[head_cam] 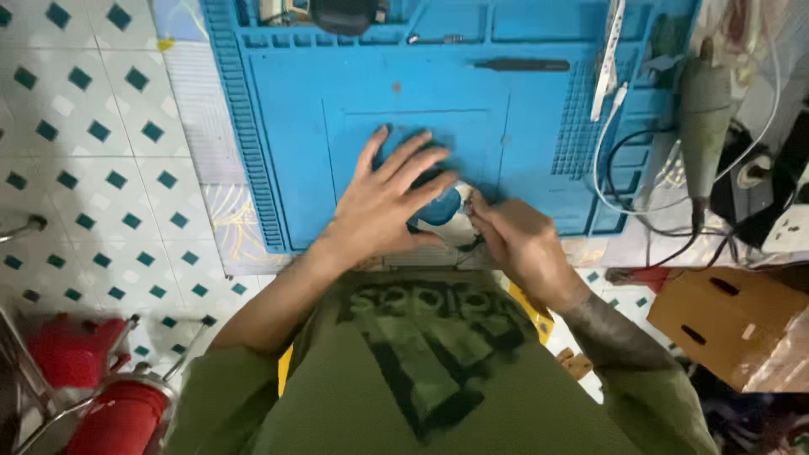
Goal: The person uses a metal spudger to pry and separate a white plastic frame from a smartphone back cover on a blue work mat. They then peel off a protective film from the frame and use a small bottle to apply liquid to the edges of the phone back.
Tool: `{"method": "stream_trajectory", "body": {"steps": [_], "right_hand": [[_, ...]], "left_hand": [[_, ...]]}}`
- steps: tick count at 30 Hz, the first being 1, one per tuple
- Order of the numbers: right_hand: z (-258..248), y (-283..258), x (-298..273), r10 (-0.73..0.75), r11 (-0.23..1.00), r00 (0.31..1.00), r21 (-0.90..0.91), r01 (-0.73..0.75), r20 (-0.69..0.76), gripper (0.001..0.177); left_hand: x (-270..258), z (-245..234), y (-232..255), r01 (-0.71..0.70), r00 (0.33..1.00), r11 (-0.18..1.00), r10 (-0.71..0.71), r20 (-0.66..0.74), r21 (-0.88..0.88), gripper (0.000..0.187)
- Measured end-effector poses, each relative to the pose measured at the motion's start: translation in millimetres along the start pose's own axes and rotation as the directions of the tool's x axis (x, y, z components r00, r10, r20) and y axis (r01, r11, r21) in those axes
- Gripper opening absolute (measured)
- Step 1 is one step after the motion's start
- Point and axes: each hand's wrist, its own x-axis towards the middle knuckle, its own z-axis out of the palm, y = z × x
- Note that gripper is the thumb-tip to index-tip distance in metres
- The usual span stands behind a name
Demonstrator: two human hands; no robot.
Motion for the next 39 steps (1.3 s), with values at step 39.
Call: {"method": "stream_trajectory", "body": {"steps": [39], "right_hand": [[12, 2, -14, 0.052, 0.998, 0.998, -0.042, -0.053, -0.026, 0.016]], "left_hand": [[5, -19, -7, -0.071, 0.981, 0.995, 0.082, 0.178, -0.068, 0.092]]}}
